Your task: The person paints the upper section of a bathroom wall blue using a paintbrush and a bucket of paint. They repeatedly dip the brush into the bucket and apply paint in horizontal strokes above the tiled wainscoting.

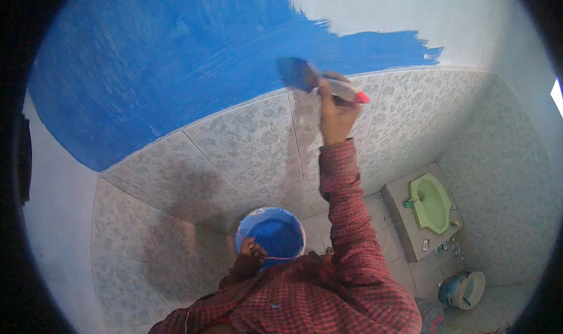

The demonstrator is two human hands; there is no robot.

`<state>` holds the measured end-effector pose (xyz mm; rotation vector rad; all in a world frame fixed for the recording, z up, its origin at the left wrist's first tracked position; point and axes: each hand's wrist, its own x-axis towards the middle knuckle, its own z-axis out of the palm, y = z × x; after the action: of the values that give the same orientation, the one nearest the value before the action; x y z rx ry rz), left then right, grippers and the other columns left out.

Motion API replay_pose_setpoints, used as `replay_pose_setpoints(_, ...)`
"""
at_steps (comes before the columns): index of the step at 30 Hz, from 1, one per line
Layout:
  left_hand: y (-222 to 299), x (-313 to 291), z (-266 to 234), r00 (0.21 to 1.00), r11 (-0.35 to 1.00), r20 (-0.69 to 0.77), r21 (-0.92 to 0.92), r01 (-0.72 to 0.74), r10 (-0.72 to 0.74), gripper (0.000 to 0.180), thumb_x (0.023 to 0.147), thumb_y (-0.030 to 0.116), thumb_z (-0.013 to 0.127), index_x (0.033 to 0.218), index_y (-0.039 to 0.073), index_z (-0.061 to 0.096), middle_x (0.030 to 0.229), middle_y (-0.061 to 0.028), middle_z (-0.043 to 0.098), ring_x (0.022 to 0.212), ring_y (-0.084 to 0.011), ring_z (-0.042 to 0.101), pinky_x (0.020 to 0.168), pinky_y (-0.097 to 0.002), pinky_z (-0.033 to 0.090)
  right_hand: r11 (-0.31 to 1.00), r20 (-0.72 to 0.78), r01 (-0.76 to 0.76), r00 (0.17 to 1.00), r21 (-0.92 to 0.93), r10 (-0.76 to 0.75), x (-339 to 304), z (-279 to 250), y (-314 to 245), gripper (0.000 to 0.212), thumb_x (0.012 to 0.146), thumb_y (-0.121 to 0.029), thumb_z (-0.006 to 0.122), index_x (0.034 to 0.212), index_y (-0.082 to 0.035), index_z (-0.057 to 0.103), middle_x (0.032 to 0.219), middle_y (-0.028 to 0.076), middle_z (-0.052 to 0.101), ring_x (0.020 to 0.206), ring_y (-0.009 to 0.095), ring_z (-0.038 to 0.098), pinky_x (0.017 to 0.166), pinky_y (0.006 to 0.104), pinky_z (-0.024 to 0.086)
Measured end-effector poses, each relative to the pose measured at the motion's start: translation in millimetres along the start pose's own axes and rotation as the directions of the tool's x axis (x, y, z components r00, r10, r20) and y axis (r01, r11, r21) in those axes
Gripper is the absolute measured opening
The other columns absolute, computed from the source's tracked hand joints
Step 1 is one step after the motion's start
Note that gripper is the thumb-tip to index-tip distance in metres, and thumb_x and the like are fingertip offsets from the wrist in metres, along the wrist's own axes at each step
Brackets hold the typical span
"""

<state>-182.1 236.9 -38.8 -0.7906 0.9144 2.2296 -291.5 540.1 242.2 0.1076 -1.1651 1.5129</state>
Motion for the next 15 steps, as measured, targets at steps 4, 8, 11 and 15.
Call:
replay_pose_setpoints(4, 1.6, 3.9, -6.6, 0.998, 0.999, -0.046, -0.021, 0.034, -0.035, 0.031, 0.075, 0.022, 0.055, 0.053, 0.016, 0.033, 0.044, 0.003, 0.024, 0.039, -0.0135, 0.025, 0.048, -0.031, 0.035, 0.996, -0.075, 0.053, 0.995, -0.069, -0.059, -0.1, -10.0, -9.4, 0.018, 0.078, -0.008, 0.065, 0.093, 0.001, 0.06, 0.084, 0.004, 0.06, 0.077, 0.011, 0.056, 0.07, 0.0232, 0.044)
replay_pose_setpoints(8, 2.3, 7.2, -6.7, 0.999, 0.999, -0.004, 0.013, 0.034, -0.034, 0.032, 0.075, 0.022, 0.055, 0.053, 0.016, 0.032, 0.044, 0.0026, 0.024, 0.039, -0.0132, 0.026, 0.047, -0.0313, 0.035, 0.995, 0.041, 0.049, 0.998, -0.093, -0.045, -32.9, 14.5, 1.2, 0.017, 0.076, -0.007, 0.066, 0.091, -0.001, 0.061, 0.09, 0.005, 0.06, 0.083, 0.012, 0.055, 0.073, 0.0247, 0.044)
replay_pose_setpoints(11, 0.5, 8.4, -6.0, 0.994, 0.984, -0.064, 0.154, -0.083, 0.094, 0.033, 0.076, 0.024, 0.055, 0.053, 0.017, 0.032, 0.044, 0.0021, 0.024, 0.039, -0.0137, 0.027, 0.046, -0.0316, 0.035, 1.0, 0.223, 0.01, 0.975, -0.017, -0.006, -40.7, 26.4, 11.6, 0.015, 0.076, -0.006, 0.066, 0.09, -0.001, 0.061, 0.095, 0.005, 0.059, 0.087, 0.013, 0.055, 0.075, 0.0252, 0.044)
replay_pose_setpoints(15, -3.1, 5.9, -8.6, 1.0, 1.0, -0.018, 0.029, -0.009, 0.01, 0.032, 0.076, 0.026, 0.056, 0.055, 0.017, 0.033, 0.044, 0.0018, 0.024, 0.04, -0.0142, 0.029, 0.046, -0.0312, 0.035, 0.993, 0.375, 0.091, 0.926, -0.082, -0.054, -16.0, 5.9, 16.1, 0.016, 0.078, -0.005, 0.064, 0.092, 0.0, 0.06, 0.099, 0.006, 0.058, 0.09, 0.014, 0.055, 0.077, 0.0262, 0.045)
